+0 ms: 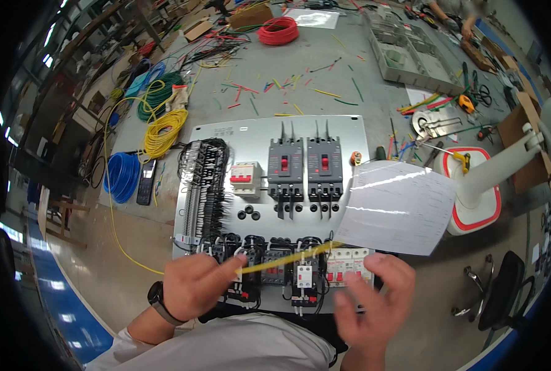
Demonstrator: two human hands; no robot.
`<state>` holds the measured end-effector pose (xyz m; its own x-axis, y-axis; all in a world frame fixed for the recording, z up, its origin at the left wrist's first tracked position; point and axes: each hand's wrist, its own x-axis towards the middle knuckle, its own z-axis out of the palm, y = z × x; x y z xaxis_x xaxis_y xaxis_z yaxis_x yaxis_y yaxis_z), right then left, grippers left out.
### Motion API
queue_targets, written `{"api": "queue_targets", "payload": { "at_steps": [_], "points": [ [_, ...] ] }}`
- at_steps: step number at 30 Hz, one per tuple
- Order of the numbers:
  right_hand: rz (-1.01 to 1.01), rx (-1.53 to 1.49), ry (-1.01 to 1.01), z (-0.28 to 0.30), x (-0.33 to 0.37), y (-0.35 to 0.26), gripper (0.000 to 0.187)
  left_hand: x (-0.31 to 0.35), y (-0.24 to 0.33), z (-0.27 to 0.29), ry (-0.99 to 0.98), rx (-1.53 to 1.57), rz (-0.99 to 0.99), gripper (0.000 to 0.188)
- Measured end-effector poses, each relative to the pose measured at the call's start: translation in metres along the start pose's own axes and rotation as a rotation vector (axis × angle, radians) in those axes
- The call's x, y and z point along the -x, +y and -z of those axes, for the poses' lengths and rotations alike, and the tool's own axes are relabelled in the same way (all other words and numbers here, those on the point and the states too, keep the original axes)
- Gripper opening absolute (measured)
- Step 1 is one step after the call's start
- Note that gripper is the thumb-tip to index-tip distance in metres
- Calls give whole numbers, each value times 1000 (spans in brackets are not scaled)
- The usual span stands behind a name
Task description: The person consults a laminated wiring diagram and then strips and routes a yellow wire into an electrical control panel. The person uses wire strippers to remove insulation and connects the wire to terminal blocks on the panel.
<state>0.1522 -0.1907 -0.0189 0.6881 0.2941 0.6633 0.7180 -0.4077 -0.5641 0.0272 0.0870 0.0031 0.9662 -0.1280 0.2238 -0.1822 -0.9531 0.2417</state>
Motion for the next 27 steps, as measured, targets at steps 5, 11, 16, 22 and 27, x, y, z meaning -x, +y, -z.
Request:
{"api": "queue_targets", "payload": {
  "at_steps": [5, 11, 16, 22, 27],
  "points": [
    [242, -82, -339, -18, -14, -8, 34, 8, 17, 25, -194, 37, -164, 55],
    [141, -220, -540, -12, 11, 3, 24, 22, 11, 50, -231, -7, -149, 37],
    [9, -208, -472, -7, 32, 13, 10, 33, -12, 84, -212, -45, -95, 29],
    [-244, -86, -342, 19, 48, 36, 13, 50, -46, 126, -98, -186, 44, 26],
    [-367, -95, -343, 28, 60, 45, 10, 49, -68, 147, -20, -234, 99, 30]
  ]
}}
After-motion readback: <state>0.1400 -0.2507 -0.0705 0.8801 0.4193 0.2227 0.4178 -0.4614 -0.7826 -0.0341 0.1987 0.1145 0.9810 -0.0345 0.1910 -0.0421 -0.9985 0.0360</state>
